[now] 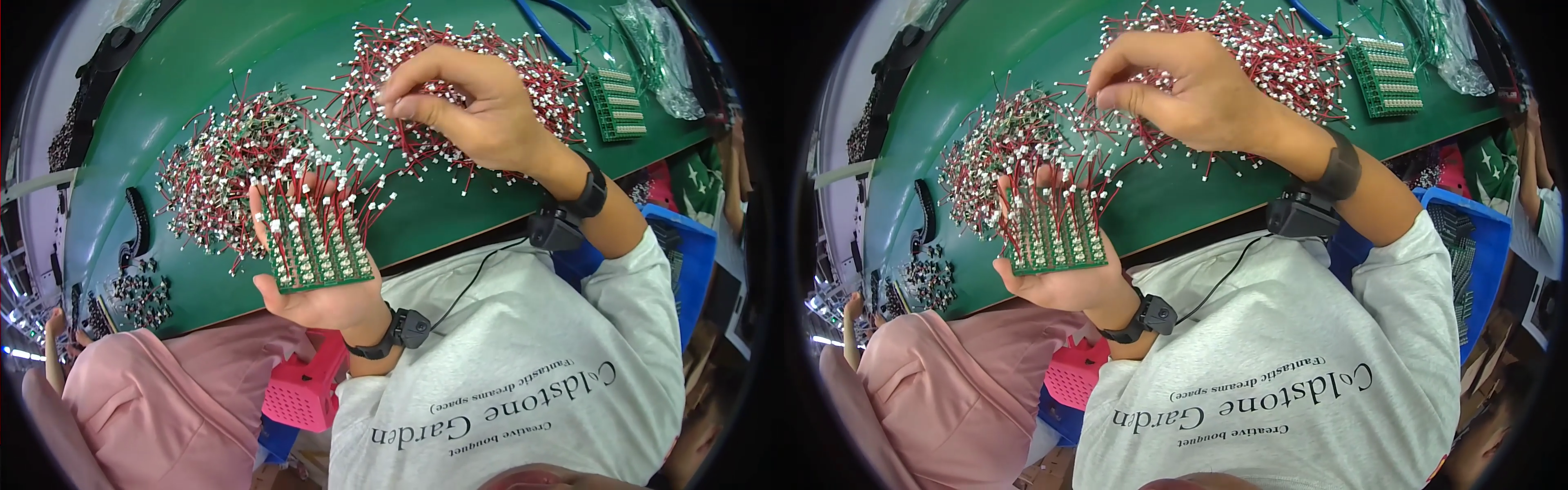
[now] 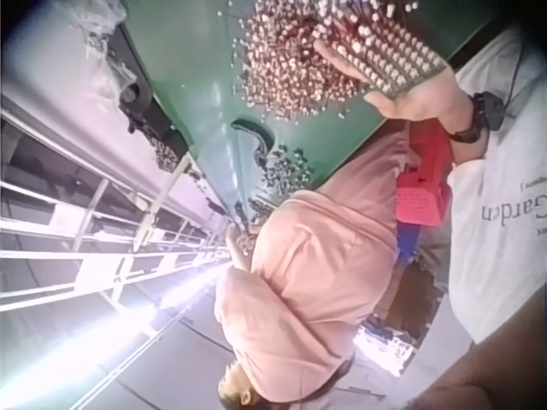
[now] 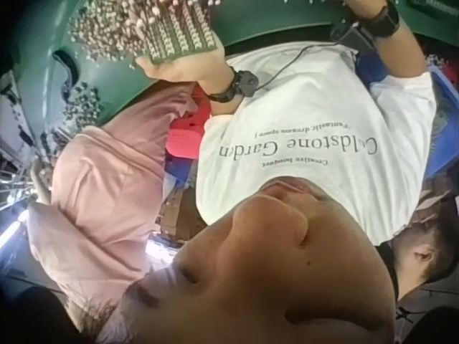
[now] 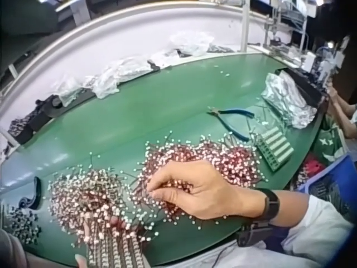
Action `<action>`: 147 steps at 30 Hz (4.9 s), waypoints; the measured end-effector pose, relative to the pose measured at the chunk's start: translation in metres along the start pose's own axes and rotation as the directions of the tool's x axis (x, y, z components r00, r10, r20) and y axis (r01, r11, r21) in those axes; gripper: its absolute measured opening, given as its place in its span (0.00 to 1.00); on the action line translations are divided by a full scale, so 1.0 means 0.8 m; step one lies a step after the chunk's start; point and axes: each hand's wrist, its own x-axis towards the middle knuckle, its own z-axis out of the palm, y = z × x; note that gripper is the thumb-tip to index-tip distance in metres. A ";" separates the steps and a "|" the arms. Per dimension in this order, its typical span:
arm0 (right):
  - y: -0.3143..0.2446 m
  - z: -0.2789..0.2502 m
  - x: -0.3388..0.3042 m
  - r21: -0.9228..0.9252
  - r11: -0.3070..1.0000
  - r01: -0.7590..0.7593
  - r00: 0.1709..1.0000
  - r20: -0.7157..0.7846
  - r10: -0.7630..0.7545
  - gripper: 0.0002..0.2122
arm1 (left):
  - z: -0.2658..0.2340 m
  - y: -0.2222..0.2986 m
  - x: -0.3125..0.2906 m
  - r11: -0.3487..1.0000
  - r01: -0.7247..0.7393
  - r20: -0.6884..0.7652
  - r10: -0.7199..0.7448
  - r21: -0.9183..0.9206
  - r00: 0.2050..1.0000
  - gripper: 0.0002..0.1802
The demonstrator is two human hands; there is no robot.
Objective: The person picks up a circuit board and inserts small white connectors with red wires into it one at a time by hand. They occasionally move the pile of components on the table and eventually set the board down to pick up a new one.
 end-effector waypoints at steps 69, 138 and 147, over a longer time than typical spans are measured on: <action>-0.003 0.021 -0.028 -0.524 0.810 0.261 0.965 0.116 -0.236 0.11 | 0.011 0.013 0.001 0.977 -0.091 -0.070 0.106 0.194 0.992 0.49; -0.045 0.069 -0.030 -0.303 0.887 0.348 0.930 0.228 -0.287 0.05 | 0.043 -0.028 0.004 0.964 -0.008 -0.053 0.023 0.266 0.998 0.52; -0.059 0.068 -0.035 -0.376 0.880 0.290 0.954 0.193 -0.232 0.05 | 0.046 -0.031 0.002 0.940 -0.046 -0.048 0.066 0.338 0.997 0.53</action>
